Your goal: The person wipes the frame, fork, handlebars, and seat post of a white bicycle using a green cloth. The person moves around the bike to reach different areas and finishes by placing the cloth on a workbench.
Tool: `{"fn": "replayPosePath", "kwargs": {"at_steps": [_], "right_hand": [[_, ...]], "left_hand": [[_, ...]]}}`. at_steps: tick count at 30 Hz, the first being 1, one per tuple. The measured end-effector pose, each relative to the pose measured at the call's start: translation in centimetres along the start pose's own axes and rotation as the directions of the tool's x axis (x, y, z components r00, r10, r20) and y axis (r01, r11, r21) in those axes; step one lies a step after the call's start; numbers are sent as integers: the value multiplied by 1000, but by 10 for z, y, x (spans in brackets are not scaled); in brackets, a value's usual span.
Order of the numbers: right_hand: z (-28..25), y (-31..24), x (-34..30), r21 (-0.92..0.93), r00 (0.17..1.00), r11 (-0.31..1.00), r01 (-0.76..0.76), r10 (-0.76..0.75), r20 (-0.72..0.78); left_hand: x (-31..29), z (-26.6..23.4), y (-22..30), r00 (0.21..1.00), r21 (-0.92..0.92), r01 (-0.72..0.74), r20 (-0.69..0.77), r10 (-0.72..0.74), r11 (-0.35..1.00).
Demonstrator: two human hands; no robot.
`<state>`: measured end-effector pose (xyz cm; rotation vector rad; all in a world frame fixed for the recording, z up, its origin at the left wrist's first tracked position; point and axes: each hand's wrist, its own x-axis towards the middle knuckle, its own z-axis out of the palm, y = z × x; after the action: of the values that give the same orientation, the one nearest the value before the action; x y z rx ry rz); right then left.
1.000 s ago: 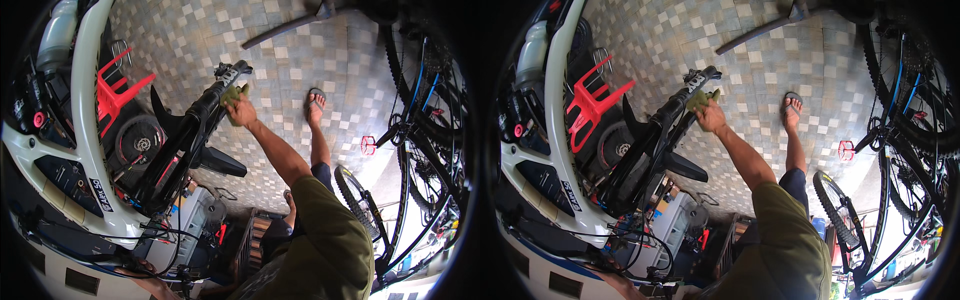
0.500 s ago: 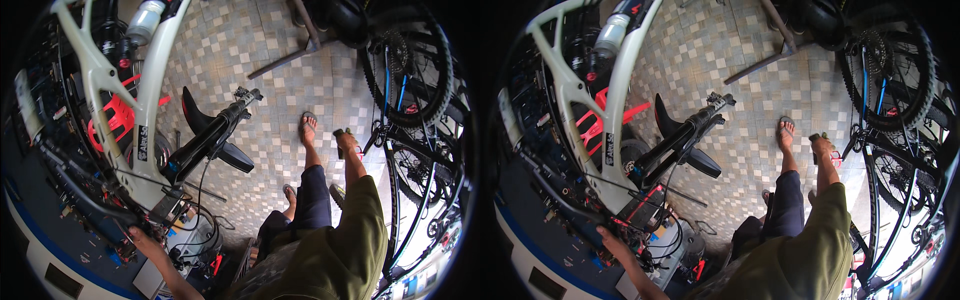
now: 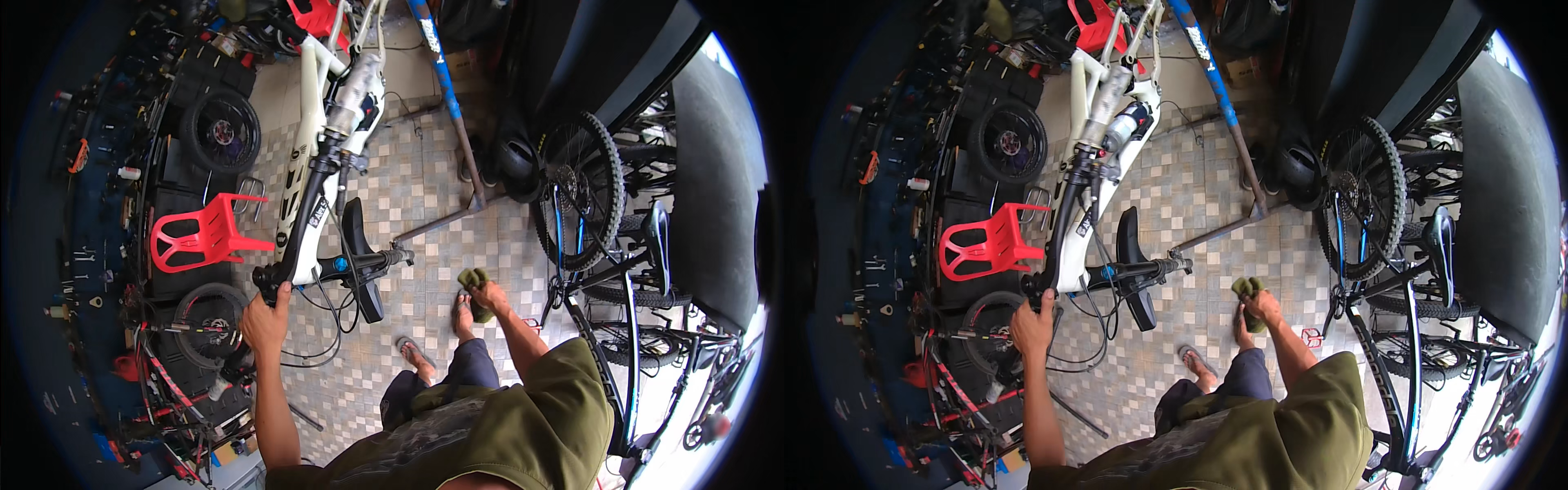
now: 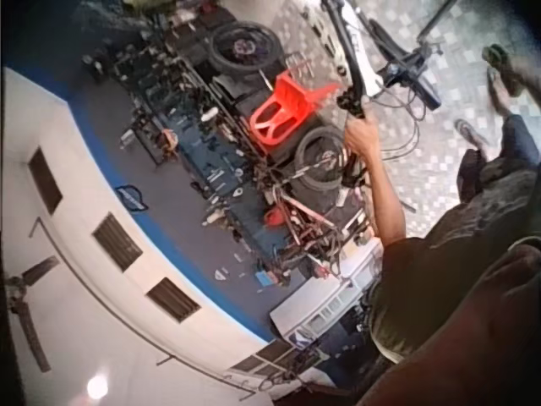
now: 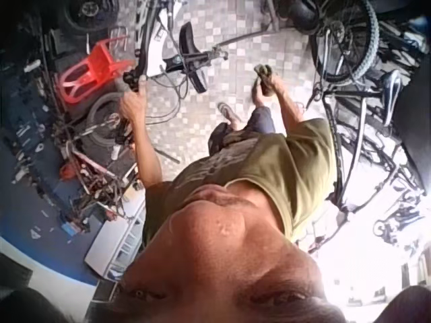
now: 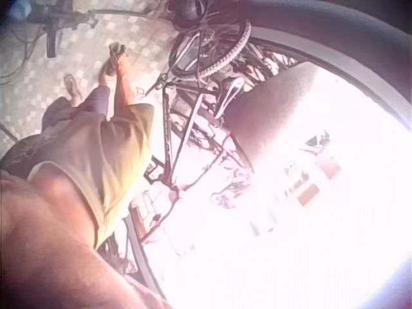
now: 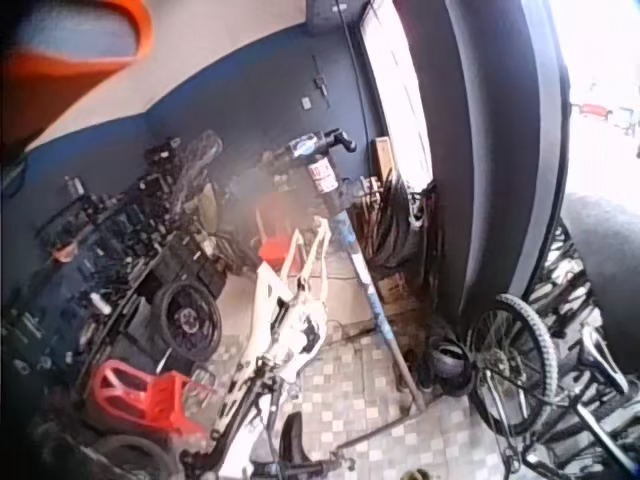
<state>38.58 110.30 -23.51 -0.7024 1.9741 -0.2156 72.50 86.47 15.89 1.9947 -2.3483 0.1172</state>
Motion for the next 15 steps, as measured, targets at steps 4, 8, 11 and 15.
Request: {"fn": "replayPosePath", "kwargs": {"at_steps": [4,8,11,15], "right_hand": [[54,-44,-43,-117,988,988,103,-88,129],[102,-36,-85,-339,979,919,202,-184,83],[133,-110,-147,-339,924,863,375,-320,208],[175,-171,-188,-289,875,830,476,-414,252]], "left_hand": [[-5,-12,-38,989,-38,-148,-10,147,988],[20,1,-27,927,-201,-361,29,374,911],[-2,-13,-74,858,-304,-503,-287,426,809],[-84,-16,-118,846,-660,-531,-380,375,531]]}}
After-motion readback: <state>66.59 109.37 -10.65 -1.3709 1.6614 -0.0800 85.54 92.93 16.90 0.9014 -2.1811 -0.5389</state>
